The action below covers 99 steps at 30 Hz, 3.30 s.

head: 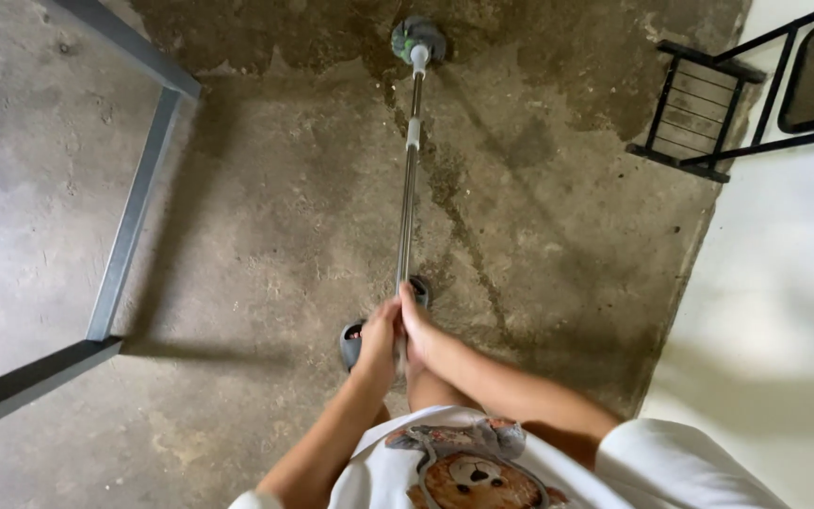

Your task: The person is mopping a concrete floor with a mop and a red bucket of water.

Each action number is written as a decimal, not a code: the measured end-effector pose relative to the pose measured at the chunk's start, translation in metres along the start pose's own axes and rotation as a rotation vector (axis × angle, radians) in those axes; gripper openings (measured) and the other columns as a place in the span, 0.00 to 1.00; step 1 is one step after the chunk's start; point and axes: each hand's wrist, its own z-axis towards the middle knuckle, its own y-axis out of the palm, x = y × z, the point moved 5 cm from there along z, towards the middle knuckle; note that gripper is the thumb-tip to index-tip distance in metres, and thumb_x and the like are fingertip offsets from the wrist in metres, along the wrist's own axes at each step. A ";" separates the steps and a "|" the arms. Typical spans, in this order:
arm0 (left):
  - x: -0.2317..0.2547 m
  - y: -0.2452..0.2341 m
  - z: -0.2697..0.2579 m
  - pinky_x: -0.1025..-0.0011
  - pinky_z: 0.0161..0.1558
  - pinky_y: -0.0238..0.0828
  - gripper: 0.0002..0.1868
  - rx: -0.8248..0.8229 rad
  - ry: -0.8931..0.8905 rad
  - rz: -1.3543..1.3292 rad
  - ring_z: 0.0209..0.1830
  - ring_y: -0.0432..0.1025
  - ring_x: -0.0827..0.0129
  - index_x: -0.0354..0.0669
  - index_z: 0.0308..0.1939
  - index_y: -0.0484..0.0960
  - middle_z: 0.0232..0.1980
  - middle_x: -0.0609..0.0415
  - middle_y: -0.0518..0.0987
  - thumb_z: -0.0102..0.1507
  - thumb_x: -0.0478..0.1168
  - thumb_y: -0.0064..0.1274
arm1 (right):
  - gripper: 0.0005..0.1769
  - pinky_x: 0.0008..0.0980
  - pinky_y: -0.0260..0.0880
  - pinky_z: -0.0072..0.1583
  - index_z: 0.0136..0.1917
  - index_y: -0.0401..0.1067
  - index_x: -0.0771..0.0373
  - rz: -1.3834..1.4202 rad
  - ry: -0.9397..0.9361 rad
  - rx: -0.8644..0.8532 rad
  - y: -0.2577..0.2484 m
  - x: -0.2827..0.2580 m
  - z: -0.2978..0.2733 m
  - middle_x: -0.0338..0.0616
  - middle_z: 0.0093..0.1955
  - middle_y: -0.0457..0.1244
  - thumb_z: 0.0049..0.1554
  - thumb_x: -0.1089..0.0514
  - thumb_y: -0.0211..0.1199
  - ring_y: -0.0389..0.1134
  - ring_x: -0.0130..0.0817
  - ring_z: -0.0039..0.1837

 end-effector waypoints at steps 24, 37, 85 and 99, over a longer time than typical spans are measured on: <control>0.012 -0.042 0.050 0.72 0.25 0.58 0.12 -0.078 0.071 -0.112 0.23 0.64 0.74 0.44 0.32 0.80 0.27 0.59 0.74 0.66 0.45 0.56 | 0.33 0.43 0.68 0.57 0.47 0.73 0.57 0.035 -0.072 -0.026 0.064 -0.004 -0.003 0.46 0.52 0.69 0.60 0.26 0.49 0.66 0.40 0.55; -0.037 -0.110 -0.027 0.77 0.27 0.58 0.14 0.007 0.068 -0.180 0.26 0.63 0.78 0.45 0.51 0.87 0.31 0.62 0.77 0.66 0.44 0.53 | 0.37 0.40 0.67 0.53 0.54 0.74 0.57 -0.141 0.011 0.124 0.065 0.082 -0.055 0.42 0.49 0.68 0.60 0.22 0.50 0.66 0.37 0.50; 0.030 -0.158 0.050 0.77 0.32 0.70 0.14 0.309 0.294 -0.504 0.30 0.73 0.77 0.39 0.50 0.86 0.37 0.58 0.83 0.65 0.42 0.55 | 0.38 0.37 0.54 0.31 0.31 0.64 0.49 -0.637 0.067 -0.101 0.168 0.033 0.026 0.33 0.27 0.55 0.61 0.18 0.43 0.53 0.32 0.29; -0.056 -0.125 0.005 0.76 0.33 0.69 0.14 0.371 0.350 -0.522 0.31 0.70 0.76 0.40 0.51 0.83 0.38 0.56 0.81 0.66 0.44 0.54 | 0.44 0.32 0.59 0.37 0.36 0.77 0.55 -0.813 0.007 -0.378 0.092 0.078 0.016 0.36 0.32 0.66 0.59 0.20 0.35 0.57 0.31 0.32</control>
